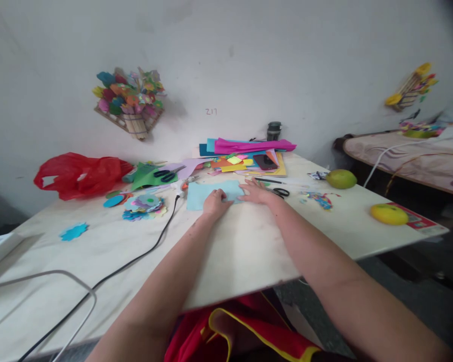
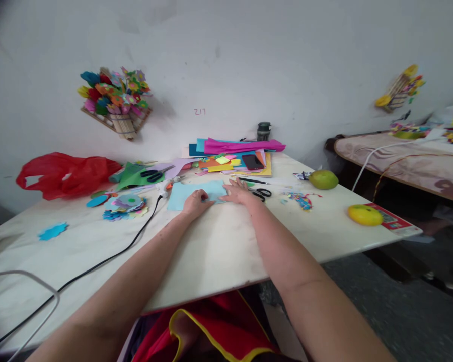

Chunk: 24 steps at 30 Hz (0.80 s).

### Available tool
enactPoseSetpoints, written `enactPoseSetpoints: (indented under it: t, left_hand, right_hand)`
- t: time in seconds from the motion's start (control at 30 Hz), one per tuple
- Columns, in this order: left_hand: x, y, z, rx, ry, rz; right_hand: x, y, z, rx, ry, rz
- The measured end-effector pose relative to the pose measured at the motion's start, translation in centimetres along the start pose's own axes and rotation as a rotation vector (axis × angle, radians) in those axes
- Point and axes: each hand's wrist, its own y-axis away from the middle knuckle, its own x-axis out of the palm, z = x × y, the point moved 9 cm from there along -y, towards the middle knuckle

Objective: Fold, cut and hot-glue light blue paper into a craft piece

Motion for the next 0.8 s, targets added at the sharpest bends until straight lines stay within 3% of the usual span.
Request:
enactPoseSetpoints:
  t: [0.13, 0.3, 0.8]
  left_hand:
    - [-0.1, 0.1, -0.1, -0.005, -0.001, 0.0]
    - [-0.2, 0.1, -0.1, -0.009, 0.005, -0.001]
    - [-0.2, 0.2, -0.1, -0.005, 0.027, -0.017]
  right_hand:
    - [-0.8, -0.4, -1.0, -0.039, -0.043, -0.052]
    - [-0.5, -0.1, -0.6, -0.08, -0.062, 0.006]
    - [0.3, 0.4, -0.9, 0.022, 0.02, 0.093]
